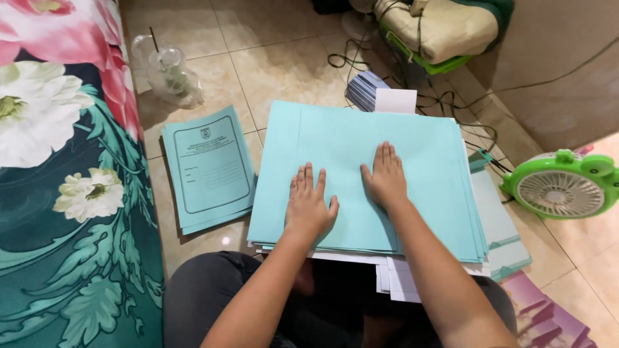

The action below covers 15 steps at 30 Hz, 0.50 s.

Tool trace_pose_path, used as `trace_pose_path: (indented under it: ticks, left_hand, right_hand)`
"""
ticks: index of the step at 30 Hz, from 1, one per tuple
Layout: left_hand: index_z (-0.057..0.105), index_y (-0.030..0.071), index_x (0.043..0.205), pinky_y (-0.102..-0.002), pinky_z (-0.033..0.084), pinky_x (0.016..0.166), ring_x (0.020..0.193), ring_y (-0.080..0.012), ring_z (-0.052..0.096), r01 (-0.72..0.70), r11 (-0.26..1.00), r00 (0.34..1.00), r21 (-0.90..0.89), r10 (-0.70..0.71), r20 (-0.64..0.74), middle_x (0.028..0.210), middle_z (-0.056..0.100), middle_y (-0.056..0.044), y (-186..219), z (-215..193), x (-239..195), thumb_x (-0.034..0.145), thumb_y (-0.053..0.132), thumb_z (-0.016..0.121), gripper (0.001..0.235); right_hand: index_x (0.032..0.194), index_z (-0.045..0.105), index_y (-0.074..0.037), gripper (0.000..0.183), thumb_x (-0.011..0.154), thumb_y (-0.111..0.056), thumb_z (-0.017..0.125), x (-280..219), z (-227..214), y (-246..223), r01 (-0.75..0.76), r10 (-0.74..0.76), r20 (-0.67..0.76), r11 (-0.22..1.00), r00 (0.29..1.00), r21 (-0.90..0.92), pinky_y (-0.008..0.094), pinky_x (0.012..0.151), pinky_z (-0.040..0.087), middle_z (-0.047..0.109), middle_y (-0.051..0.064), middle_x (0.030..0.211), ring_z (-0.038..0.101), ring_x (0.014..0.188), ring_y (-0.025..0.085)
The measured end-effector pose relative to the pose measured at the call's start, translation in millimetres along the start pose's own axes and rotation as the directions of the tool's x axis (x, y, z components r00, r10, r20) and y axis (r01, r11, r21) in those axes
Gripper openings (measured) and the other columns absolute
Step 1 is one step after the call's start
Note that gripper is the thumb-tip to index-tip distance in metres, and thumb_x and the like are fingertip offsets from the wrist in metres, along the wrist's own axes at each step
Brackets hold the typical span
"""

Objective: The person is manually folding and stacking light blue paper folders on a tiled floor.

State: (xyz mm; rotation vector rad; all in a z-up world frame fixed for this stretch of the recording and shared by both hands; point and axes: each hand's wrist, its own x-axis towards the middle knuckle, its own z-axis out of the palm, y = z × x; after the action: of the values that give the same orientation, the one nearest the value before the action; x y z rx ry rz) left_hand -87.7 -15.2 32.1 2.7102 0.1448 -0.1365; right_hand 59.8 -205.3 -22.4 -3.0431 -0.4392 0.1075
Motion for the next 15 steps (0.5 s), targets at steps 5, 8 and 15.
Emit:
trace_pose_path:
  ticks: [5,8,15]
  left_hand:
    - [0.027,0.010,0.163,-0.051,0.005,0.128,0.159,-0.0384,0.010,0.000,1.000,1.000,0.026,0.000,0.020,0.170,0.015,-0.025,0.9,0.0,-1.8,0.097,0.048,0.034,0.076]
    - [0.036,0.006,0.158,-0.051,0.011,0.127,0.156,-0.0402,0.019,-0.045,0.999,0.994,0.014,0.046,-0.103,0.165,0.024,-0.027,-2.5,3.9,-3.5,0.097,0.043,0.039,0.072]
    - [0.072,0.006,0.120,-0.044,0.042,0.115,0.128,-0.0323,0.061,-0.355,0.933,0.823,0.061,0.343,-0.454,0.129,0.066,-0.017,-28.4,55.6,1.7,0.097,0.025,0.050,0.037]
  right_hand:
    - [0.162,0.022,0.000,0.085,0.104,-0.061,0.024,-95.3,2.4,-6.8,-0.109,0.107,0.063,0.993,0.992,0.042,0.048,0.128,0.011,0.018,0.023,0.170,0.013,0.159,0.036]
    - [0.159,0.026,0.003,0.084,0.104,-0.061,0.026,-133.6,-7.0,-18.4,-0.157,0.156,0.077,0.988,0.985,-0.003,0.049,0.124,0.021,0.024,0.026,0.166,0.020,0.156,0.039]
    - [0.154,0.038,-0.003,0.082,0.093,-0.054,0.063,-130.8,31.2,14.9,-0.203,0.205,0.005,0.961,0.979,0.188,0.052,0.110,0.042,0.051,0.022,0.137,0.052,0.132,0.042]
